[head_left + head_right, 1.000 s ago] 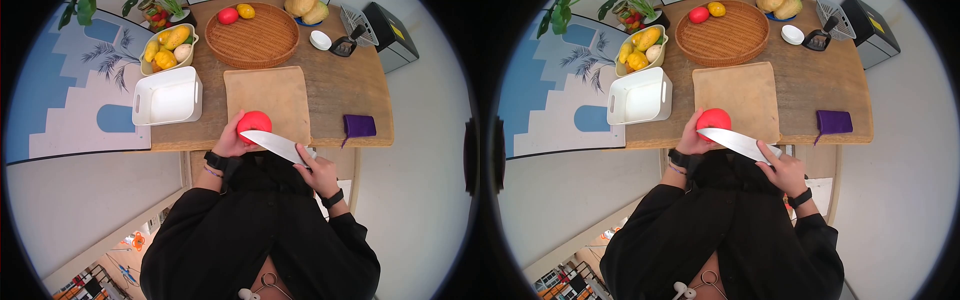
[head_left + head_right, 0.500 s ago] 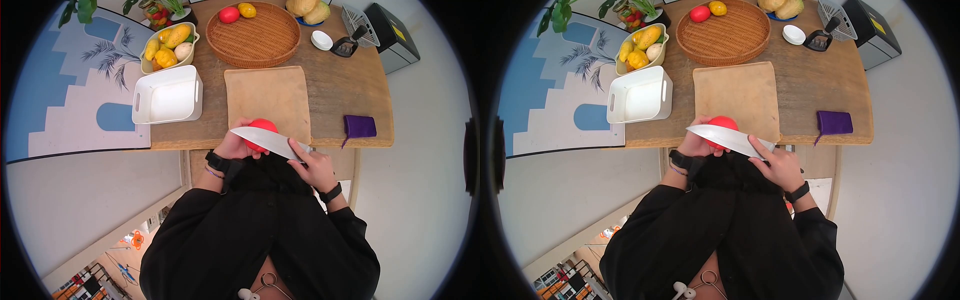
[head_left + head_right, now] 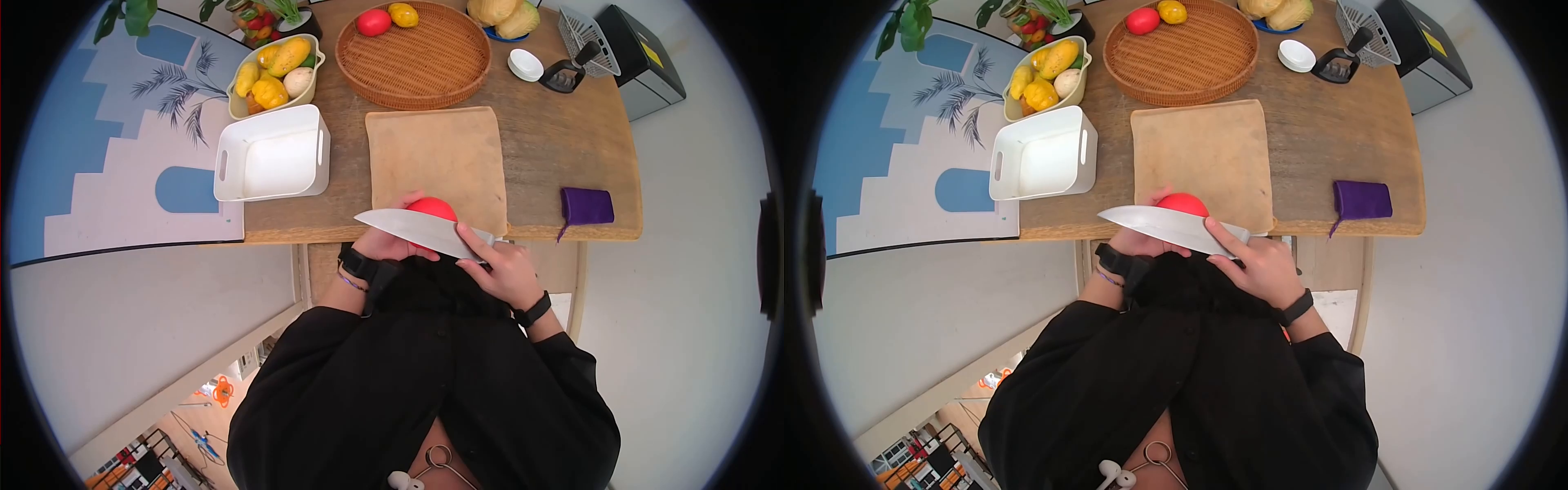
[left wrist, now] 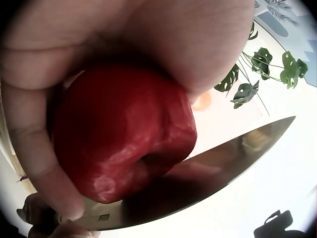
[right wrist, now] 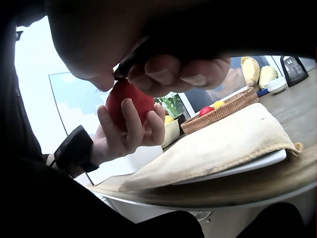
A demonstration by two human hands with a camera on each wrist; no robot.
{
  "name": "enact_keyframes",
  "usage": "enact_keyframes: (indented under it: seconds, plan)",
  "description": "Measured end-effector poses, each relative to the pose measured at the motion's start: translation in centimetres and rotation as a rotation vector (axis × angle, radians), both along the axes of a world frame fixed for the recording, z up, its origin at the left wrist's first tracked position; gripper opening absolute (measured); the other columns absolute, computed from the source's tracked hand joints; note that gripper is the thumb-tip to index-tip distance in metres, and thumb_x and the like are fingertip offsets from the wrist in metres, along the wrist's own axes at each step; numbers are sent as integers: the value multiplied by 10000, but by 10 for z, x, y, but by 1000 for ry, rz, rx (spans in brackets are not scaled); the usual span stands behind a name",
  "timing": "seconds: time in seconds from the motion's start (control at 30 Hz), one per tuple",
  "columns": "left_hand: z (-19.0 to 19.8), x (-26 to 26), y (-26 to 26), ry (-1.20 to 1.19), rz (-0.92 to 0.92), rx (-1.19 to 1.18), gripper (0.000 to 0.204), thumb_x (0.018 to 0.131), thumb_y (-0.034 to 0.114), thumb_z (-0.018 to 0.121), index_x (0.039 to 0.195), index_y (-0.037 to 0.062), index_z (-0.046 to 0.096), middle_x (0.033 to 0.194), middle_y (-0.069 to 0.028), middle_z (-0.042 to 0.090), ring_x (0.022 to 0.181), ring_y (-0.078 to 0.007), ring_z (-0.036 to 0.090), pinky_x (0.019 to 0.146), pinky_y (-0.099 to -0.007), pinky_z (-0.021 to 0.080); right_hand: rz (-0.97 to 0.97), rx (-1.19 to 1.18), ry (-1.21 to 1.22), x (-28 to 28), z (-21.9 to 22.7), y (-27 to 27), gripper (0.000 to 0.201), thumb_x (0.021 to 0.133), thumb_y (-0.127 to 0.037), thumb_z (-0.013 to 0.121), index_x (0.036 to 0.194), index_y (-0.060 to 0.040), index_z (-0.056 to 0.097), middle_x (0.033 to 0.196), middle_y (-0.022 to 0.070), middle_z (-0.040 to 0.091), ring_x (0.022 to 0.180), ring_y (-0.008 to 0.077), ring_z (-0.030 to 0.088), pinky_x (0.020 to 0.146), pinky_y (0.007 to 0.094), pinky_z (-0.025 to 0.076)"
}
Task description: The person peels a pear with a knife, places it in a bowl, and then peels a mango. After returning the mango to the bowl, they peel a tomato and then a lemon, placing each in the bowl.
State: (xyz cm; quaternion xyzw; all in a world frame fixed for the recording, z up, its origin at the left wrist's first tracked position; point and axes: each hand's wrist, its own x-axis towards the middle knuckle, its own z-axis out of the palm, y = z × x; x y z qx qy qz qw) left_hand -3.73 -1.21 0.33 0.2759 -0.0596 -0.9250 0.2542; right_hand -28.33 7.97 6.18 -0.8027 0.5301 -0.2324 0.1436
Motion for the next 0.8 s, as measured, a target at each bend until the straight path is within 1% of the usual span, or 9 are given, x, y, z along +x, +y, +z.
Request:
enact_keyframes:
  seconds: [0.07, 0.2, 0.37, 0.47, 0.5, 0.57, 0.7, 0.73, 0.8]
  plan:
    - [-4, 5, -4, 213, -41, -48, 653, 1007, 578, 518, 1313, 10, 620, 1125, -228, 735, 924, -388, 745, 679, -567, 640, 10, 7, 9, 0, 2, 0, 650, 910, -413, 755, 1517, -314, 543, 573, 74, 568, 503, 259, 594, 505, 393, 487]
    - [2, 10, -8, 161, -70, -93, 605, 1016, 582, 521, 1319, 66, 613, 1147, -186, 731, 941, -351, 742, 651, -493, 638, 43, 78, 38, 1, 6, 1, 675, 886, -354, 789, 1511, -250, 556, 652, 105, 618, 556, 287, 622, 559, 393, 509]
    - [-36, 13, -13, 380, -156, 73, 614, 1024, 627, 473, 1224, 73, 644, 1046, -187, 739, 843, -333, 740, 549, -429, 583, 47, 57, 30, 3, 6, -1, 676, 885, -357, 790, 1510, -243, 558, 638, 103, 607, 551, 280, 617, 548, 393, 501]
    - [-31, 10, -12, 235, -255, -127, 609, 1016, 629, 485, 1186, 71, 660, 1004, -187, 745, 802, -348, 738, 550, -432, 585, 43, 52, 61, 4, 8, -1, 681, 882, -357, 792, 1511, -241, 557, 635, 103, 602, 554, 282, 618, 545, 397, 497]
    - [-10, 5, -9, 235, -255, -127, 609, 1016, 629, 485, 1186, 71, 660, 1004, -187, 745, 802, -348, 738, 550, -432, 585, 37, 52, 50, 4, 7, 0, 681, 881, -359, 793, 1510, -241, 558, 633, 102, 601, 554, 282, 619, 546, 397, 499]
    - [44, -7, 2, -17, -43, 11, 627, 1006, 624, 501, 1215, 53, 656, 1021, -187, 745, 840, -353, 744, 595, -442, 611, 32, 53, 39, 5, 7, 0, 682, 880, -360, 793, 1509, -240, 560, 632, 101, 599, 554, 283, 619, 547, 398, 500]
    - [12, 7, 0, 129, -51, -77, 624, 1003, 588, 527, 1292, 45, 629, 1100, -190, 733, 954, -360, 744, 685, -465, 643, 28, -21, -24, 5, 4, 0, 639, 902, -406, 764, 1501, -305, 565, 593, 73, 573, 513, 259, 594, 514, 390, 492]
    - [5, 10, 3, -178, -38, -558, 624, 1001, 578, 542, 1331, 52, 610, 1098, -183, 736, 963, -341, 746, 696, -465, 648, 32, -19, -8, 5, 3, 0, 638, 901, -409, 764, 1499, -304, 567, 598, 72, 575, 514, 257, 595, 516, 389, 495]
    - [-27, 10, 2, -495, -20, -1035, 630, 999, 568, 557, 1369, 60, 591, 1096, -175, 739, 973, -321, 749, 707, -465, 652, 46, -21, 5, 5, 0, 0, 637, 901, -411, 764, 1498, -305, 569, 595, 69, 571, 512, 253, 592, 517, 386, 496]
